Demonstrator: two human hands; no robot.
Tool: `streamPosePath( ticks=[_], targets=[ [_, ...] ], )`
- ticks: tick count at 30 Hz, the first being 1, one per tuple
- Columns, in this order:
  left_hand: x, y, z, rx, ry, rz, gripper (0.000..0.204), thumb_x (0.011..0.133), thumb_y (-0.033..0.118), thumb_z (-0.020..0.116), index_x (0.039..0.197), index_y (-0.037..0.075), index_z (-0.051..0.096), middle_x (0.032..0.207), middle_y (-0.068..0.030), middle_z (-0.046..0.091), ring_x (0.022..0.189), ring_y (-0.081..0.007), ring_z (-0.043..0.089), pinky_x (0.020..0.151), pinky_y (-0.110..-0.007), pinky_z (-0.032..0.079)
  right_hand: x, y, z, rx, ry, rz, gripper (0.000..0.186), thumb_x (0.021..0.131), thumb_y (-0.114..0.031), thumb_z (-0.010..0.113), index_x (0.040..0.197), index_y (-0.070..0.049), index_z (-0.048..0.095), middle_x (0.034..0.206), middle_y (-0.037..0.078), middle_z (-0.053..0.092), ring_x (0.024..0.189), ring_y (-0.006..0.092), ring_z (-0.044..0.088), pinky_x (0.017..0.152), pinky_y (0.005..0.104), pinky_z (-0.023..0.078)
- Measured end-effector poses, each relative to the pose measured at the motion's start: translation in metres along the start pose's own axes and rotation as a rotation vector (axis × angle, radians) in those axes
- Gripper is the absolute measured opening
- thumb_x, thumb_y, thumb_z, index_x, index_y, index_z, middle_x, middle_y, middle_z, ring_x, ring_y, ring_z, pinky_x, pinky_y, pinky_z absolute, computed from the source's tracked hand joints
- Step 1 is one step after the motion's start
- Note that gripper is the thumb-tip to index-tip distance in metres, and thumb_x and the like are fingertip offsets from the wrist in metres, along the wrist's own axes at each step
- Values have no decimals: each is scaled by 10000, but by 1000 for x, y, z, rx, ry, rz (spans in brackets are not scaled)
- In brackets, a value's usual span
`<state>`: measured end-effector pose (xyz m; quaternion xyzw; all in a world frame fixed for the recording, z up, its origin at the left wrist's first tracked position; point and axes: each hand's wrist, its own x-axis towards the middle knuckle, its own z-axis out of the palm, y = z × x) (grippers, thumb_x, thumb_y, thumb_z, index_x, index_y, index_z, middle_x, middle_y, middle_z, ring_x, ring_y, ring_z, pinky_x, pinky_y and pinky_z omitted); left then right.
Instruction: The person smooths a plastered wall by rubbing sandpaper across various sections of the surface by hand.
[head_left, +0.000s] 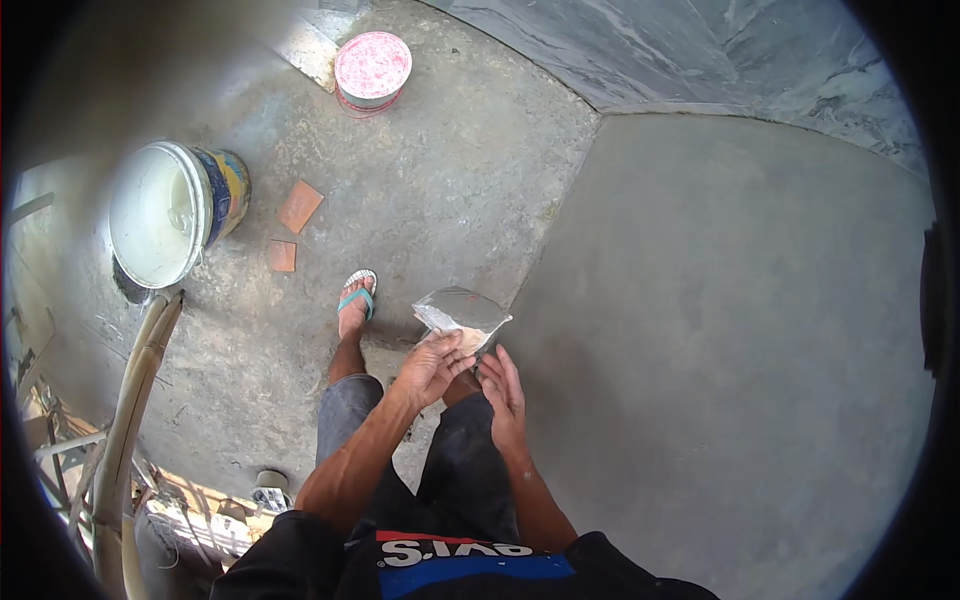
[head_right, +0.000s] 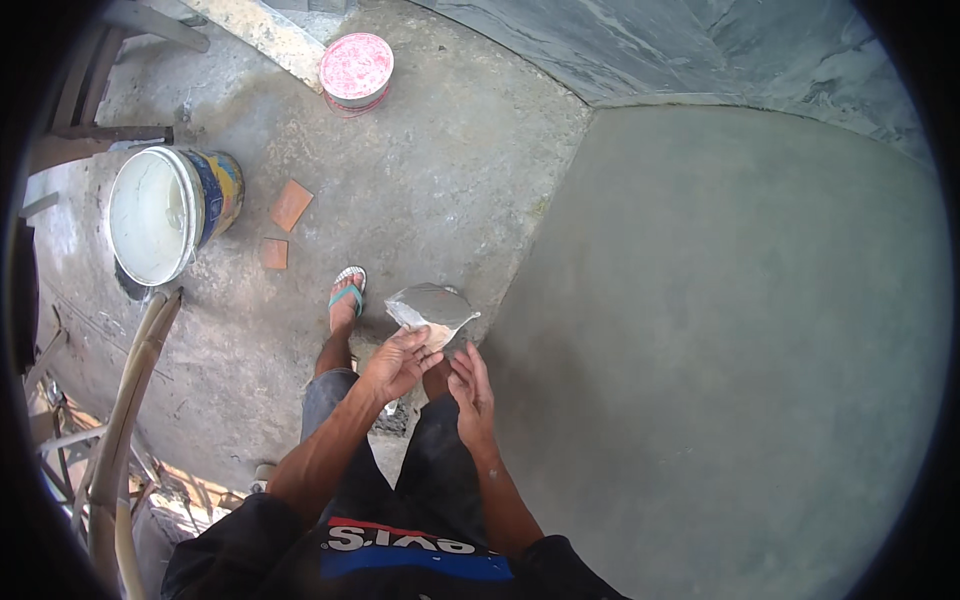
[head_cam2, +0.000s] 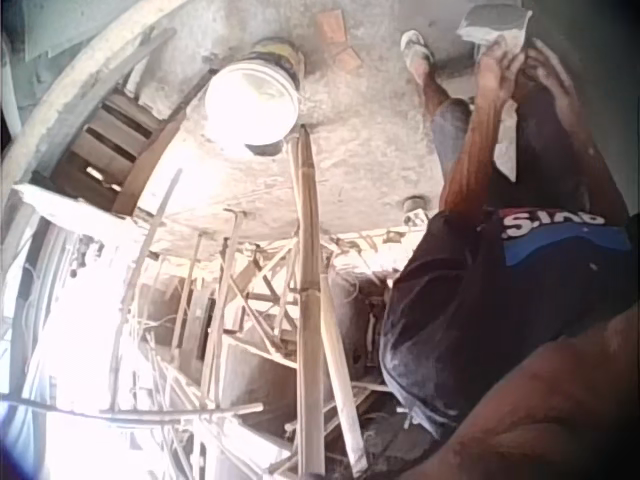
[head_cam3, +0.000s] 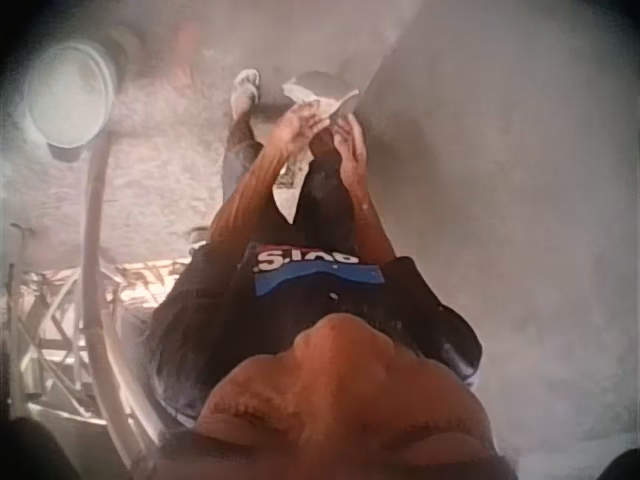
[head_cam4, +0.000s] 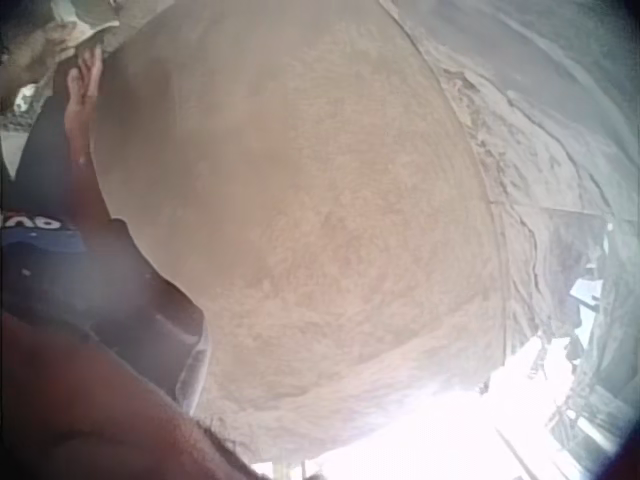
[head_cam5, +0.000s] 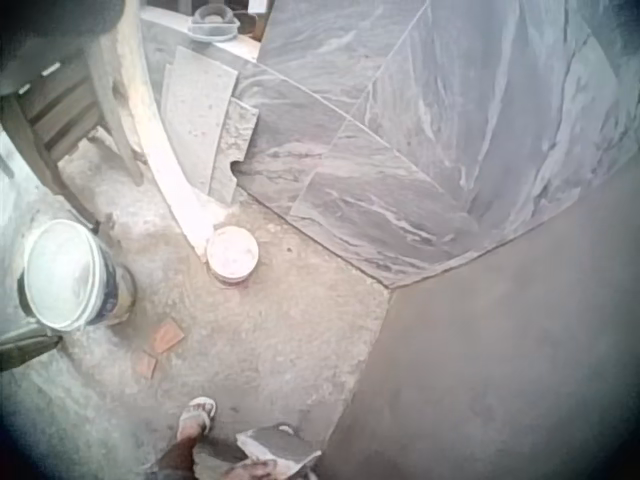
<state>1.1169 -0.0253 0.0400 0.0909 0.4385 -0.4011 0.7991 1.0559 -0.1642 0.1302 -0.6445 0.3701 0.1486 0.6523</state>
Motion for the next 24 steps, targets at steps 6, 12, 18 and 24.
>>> streamPosePath(
  ticks=[6,12,18,24],
  targets=[
    [-1,1,52,-39,-8,82,308,986,206,721,1249,86,616,1132,-63,705,1036,-168,678,941,-339,557,55,-40,23,79,-223,-156,550,1054,-186,608,1520,23,403,1388,175,582,1268,208,572,1059,340,462],
    [14,-29,71,-317,-118,162,342,944,244,720,1237,85,643,1150,-45,711,1085,-205,668,1021,-407,522,87,-59,18,-168,-151,-46,349,1071,-338,576,1239,-34,614,906,-14,643,766,64,560,628,226,447],
    [32,-27,113,-279,64,193,236,988,317,652,1123,133,711,1024,-17,705,843,-172,664,790,-292,539,124,-85,11,-215,-167,24,561,1051,-481,534,1278,32,524,999,163,678,807,217,696,596,294,553],
    [12,8,93,420,218,306,396,942,374,581,1106,42,721,954,-131,712,599,-249,627,449,-398,484,196,-65,3,-188,-526,346,803,988,-643,499,1464,-4,405,1152,256,634,920,326,709,706,389,607]
  ],
)
